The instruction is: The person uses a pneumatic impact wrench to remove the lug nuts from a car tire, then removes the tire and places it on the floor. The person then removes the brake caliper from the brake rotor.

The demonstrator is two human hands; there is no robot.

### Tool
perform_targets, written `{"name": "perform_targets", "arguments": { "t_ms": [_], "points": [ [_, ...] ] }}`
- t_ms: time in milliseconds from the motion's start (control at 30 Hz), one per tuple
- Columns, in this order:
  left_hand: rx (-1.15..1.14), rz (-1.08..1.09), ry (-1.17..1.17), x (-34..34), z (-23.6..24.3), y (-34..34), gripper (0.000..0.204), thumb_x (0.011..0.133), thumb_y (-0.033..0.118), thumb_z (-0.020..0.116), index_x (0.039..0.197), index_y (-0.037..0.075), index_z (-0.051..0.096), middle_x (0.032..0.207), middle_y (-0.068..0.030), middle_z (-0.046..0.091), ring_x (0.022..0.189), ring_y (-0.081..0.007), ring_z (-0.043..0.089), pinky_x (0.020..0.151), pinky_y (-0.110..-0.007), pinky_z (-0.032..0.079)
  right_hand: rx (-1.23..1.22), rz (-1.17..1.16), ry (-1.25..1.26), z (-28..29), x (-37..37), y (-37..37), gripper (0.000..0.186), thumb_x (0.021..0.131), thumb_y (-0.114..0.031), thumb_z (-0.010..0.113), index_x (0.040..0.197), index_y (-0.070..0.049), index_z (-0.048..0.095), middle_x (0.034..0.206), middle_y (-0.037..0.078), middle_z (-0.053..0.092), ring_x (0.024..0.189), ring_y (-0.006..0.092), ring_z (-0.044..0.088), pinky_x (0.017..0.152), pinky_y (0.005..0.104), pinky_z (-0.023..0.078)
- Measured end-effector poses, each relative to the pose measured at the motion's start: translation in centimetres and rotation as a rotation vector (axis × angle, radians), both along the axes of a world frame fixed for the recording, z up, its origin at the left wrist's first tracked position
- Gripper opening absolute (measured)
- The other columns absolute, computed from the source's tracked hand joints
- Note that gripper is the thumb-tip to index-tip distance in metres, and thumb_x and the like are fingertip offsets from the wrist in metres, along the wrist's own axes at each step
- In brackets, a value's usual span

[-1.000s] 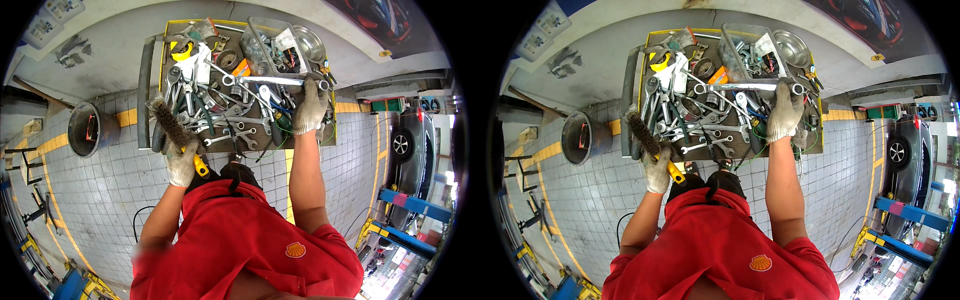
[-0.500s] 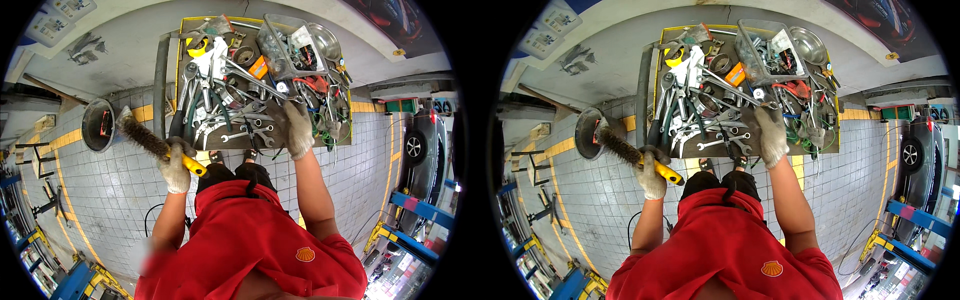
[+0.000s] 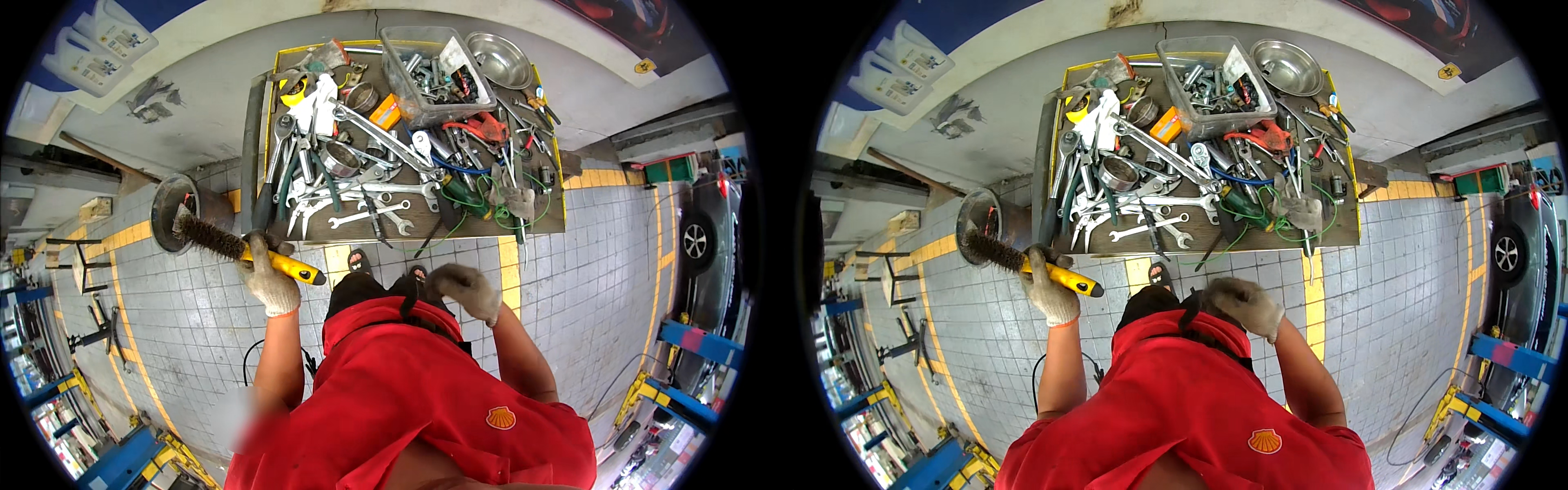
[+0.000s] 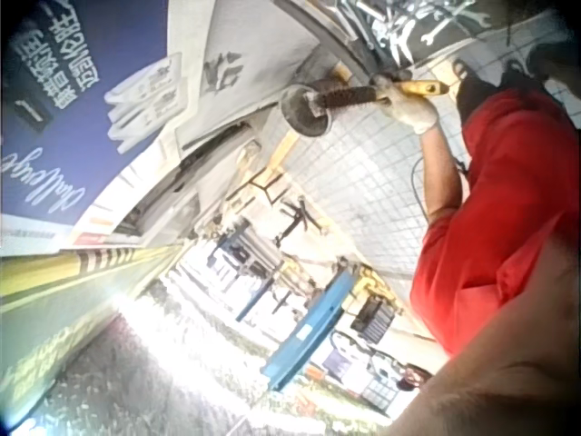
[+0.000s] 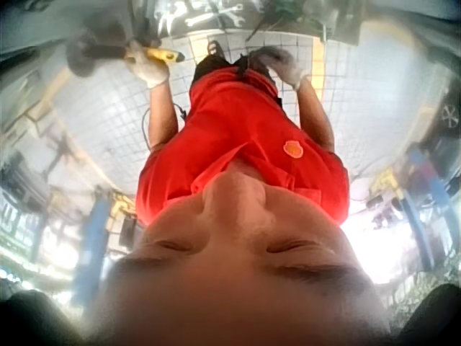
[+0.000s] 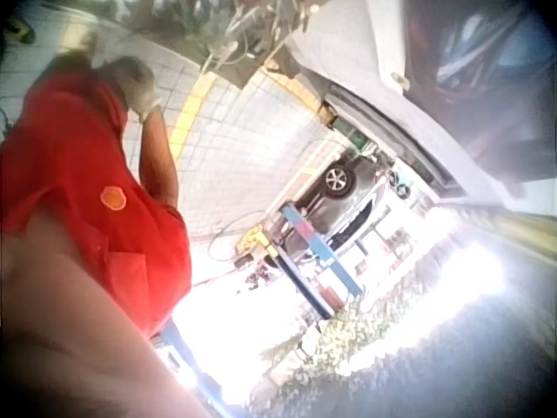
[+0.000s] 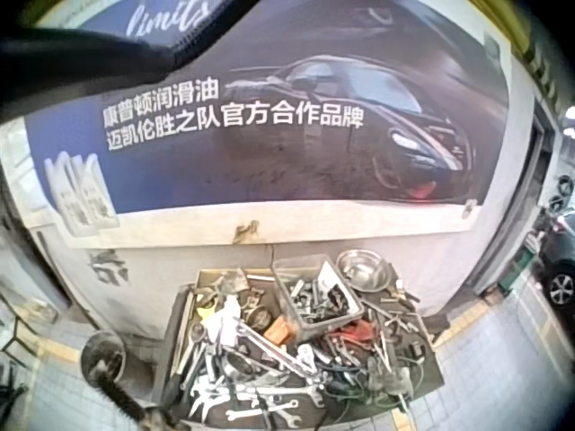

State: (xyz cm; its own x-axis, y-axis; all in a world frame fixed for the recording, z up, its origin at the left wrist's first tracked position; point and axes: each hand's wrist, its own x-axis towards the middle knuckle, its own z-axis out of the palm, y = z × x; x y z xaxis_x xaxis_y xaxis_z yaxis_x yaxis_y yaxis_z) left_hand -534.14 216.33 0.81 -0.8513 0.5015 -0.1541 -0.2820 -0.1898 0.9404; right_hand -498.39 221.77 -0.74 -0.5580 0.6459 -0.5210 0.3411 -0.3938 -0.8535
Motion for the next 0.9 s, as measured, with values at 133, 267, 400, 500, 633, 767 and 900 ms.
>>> {"name": "perform_targets", "arguments": {
  "t_ms": [133,267,400,500,633,767,900],
  "points": [
    [-0.005,-0.007,0.001,3.7,0.0,-0.5,0.025,0.104,0.027,0.067,0.111,0.005,0.057,0.087,-0.0066,0.061,0.068,-0.0174,0.060,0.063,-0.032,0.053,-0.434,-0.328,-0.091,-10.6,4.6,-0.4,0.032,0.106,-0.016,0.060,0.134,-0.001,0.063,0.118,0.015,0.071,0.106,0.0252,0.071,0.093,0.0376,0.058],
    [-0.052,-0.026,0.005,7.7,1.0,-2.0,0.029,0.103,0.026,0.069,0.115,0.003,0.055,0.088,-0.0063,0.061,0.071,-0.0181,0.062,0.064,-0.033,0.054,-0.626,-0.984,0.497,-21.9,9.5,0.9,0.042,0.110,-0.022,0.049,0.147,-0.002,0.046,0.138,0.022,0.060,0.125,0.0391,0.063,0.109,0.0506,0.054],
    [-0.078,-0.010,-0.023,10.5,0.5,-5.4,0.029,0.103,0.030,0.068,0.114,0.005,0.057,0.087,-0.0040,0.060,0.067,-0.0149,0.058,0.063,-0.030,0.051,0.259,-0.419,0.234,-26.1,10.2,4.8,0.038,0.107,-0.024,0.053,0.141,-0.007,0.053,0.132,0.017,0.064,0.122,0.0372,0.063,0.107,0.0526,0.053],
    [-0.118,-0.035,-0.130,13.2,0.5,-8.0,0.028,0.104,0.031,0.067,0.113,0.006,0.058,0.087,-0.0028,0.059,0.068,-0.0128,0.056,0.063,-0.029,0.049,0.224,-0.515,0.274,-26.2,9.2,5.5,0.037,0.103,-0.029,0.064,0.134,-0.009,0.064,0.116,0.013,0.073,0.110,0.0387,0.069,0.092,0.0500,0.058],
    [-0.133,-0.038,-0.300,15.2,-1.7,-11.2,0.024,0.105,0.030,0.065,0.114,0.009,0.058,0.087,-0.0003,0.058,0.070,-0.0126,0.055,0.065,-0.029,0.048,-0.473,-0.972,0.847,-21.5,8.0,5.0,0.045,0.102,-0.028,0.066,0.132,0.006,0.060,0.114,0.017,0.073,0.100,0.0376,0.073,0.089,0.0491,0.061],
    [-0.093,-0.069,-0.416,15.3,-2.6,-13.4,0.022,0.105,0.030,0.063,0.113,0.010,0.058,0.087,0.0003,0.057,0.070,-0.0127,0.054,0.064,-0.029,0.047,-0.327,-0.779,0.355,-17.4,7.8,4.1,0.047,0.097,-0.029,0.070,0.132,0.000,0.062,0.110,0.013,0.072,0.101,0.0282,0.072,0.084,0.0429,0.060],
    [-0.116,-0.148,-0.342,15.4,-3.2,-14.2,0.020,0.105,0.027,0.062,0.114,0.009,0.059,0.086,-0.0010,0.060,0.070,-0.0143,0.057,0.065,-0.031,0.049,-0.432,-0.925,0.499,-18.5,6.4,5.6,0.047,0.098,-0.030,0.069,0.134,-0.002,0.061,0.113,0.015,0.071,0.095,0.0299,0.071,0.080,0.0431,0.058]
  ]
}}
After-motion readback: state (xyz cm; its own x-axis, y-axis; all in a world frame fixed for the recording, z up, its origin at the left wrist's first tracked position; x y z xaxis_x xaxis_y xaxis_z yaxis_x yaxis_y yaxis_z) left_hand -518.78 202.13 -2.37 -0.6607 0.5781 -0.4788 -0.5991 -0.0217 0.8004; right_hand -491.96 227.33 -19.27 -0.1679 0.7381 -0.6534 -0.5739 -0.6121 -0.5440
